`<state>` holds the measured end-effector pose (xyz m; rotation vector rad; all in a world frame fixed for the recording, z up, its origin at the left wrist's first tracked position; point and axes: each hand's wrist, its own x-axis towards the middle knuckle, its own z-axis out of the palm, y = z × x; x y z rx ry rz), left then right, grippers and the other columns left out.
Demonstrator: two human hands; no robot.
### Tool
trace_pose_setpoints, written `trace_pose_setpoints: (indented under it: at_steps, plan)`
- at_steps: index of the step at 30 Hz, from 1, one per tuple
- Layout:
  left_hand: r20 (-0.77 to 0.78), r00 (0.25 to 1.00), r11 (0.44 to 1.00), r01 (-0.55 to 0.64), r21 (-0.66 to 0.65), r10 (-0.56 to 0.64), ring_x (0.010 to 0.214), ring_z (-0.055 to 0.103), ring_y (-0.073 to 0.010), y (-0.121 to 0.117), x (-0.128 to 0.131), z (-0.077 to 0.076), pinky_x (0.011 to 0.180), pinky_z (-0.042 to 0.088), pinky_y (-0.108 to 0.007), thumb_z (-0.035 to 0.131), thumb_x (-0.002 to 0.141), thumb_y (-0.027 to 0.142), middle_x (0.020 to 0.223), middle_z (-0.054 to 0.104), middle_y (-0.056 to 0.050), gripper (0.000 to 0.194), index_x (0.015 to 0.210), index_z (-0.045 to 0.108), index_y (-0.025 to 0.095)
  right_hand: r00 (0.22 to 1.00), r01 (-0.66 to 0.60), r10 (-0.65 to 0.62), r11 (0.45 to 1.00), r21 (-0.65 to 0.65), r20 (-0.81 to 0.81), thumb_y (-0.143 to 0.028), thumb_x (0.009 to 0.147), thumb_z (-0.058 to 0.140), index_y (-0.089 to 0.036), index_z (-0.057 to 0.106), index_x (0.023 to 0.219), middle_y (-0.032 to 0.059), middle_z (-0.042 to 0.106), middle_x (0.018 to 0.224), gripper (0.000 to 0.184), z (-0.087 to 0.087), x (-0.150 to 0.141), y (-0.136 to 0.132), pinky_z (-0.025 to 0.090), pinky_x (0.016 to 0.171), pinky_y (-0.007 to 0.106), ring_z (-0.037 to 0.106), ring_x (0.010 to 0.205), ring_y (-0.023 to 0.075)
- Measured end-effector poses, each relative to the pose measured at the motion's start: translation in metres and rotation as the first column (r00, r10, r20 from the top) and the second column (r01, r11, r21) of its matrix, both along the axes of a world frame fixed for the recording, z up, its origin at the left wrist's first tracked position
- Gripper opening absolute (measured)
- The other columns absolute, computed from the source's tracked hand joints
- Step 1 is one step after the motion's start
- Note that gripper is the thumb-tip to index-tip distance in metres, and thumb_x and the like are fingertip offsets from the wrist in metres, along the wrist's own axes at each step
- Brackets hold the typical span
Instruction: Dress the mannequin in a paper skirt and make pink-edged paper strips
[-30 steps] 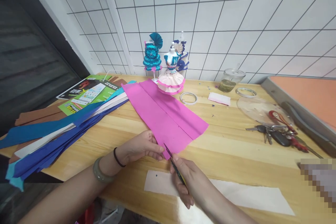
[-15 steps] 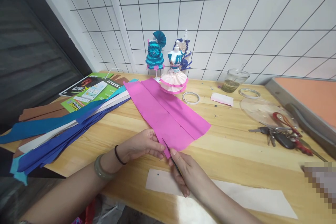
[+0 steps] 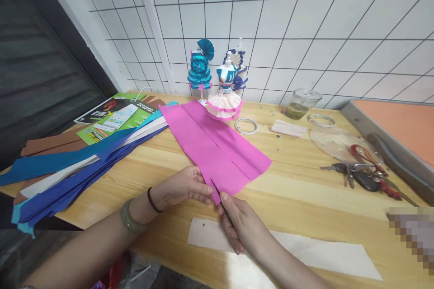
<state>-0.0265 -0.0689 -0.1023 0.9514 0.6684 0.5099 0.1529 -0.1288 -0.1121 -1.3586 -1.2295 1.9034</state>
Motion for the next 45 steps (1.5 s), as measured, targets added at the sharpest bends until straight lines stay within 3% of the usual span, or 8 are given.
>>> trace_pose_setpoints:
  at_steps: [6,12,22,34,45]
  plan:
    - [-0.005,1.000,0.999,0.028,-0.045,-0.028,0.075,0.065,-0.0157,0.004,-0.004,-0.001,0.071,0.051,-0.027,0.072,0.068,0.032,0.091,0.068,-0.014,0.036,0.094,0.065,0.009,1.000,0.010,-0.010,1.000,0.009,-0.009,-0.070,0.077,0.037,-0.020,0.043,0.073,-0.0129,0.026,0.032,0.051,-0.002,0.000,0.001,0.024,0.025,0.017,0.021,0.023,0.0050]
    - [0.010,0.999,0.992,-0.051,-0.111,0.052,0.075,0.066,-0.0152,0.009,-0.006,-0.004,0.071,0.052,-0.027,0.071,0.069,0.025,0.093,0.068,-0.014,0.032,0.096,0.064,0.008,1.000,-0.002,0.002,1.000,-0.004,-0.015,-0.070,0.077,0.038,-0.021,0.043,0.073,-0.0128,0.027,0.032,0.050,-0.003,0.003,0.001,0.025,0.026,0.017,0.022,0.023,0.0054]
    - [0.021,0.999,0.998,-0.035,-0.058,0.036,0.075,0.065,-0.0163,0.007,-0.004,-0.006,0.071,0.052,-0.027,0.070,0.069,0.020,0.094,0.067,-0.014,0.030,0.096,0.064,0.009,1.000,-0.011,0.011,1.000,-0.007,-0.007,-0.073,0.076,0.036,-0.020,0.043,0.066,-0.0111,0.026,0.030,0.054,0.002,-0.001,0.007,0.027,0.028,0.020,0.025,0.024,0.0071]
    - [-0.001,1.000,0.998,-0.031,-0.060,0.031,0.075,0.066,-0.0174,0.007,-0.004,-0.002,0.071,0.052,-0.027,0.072,0.066,0.023,0.091,0.068,-0.014,0.032,0.094,0.065,0.008,0.999,-0.022,0.022,1.000,0.008,0.036,-0.068,0.080,0.035,-0.020,0.044,0.071,-0.0118,0.027,0.032,0.050,0.005,-0.006,0.013,0.028,0.029,0.019,0.025,0.025,0.0066]
    - [0.006,0.999,0.994,-0.040,-0.104,0.041,0.077,0.066,-0.0176,0.010,-0.007,-0.004,0.071,0.053,-0.027,0.070,0.071,0.026,0.092,0.068,-0.015,0.033,0.098,0.063,0.009,0.994,-0.057,0.053,0.998,0.033,0.101,-0.072,0.077,0.034,-0.021,0.034,0.048,-0.0093,0.024,0.031,0.058,0.010,-0.005,0.015,0.024,0.030,0.020,0.027,0.025,0.0055]
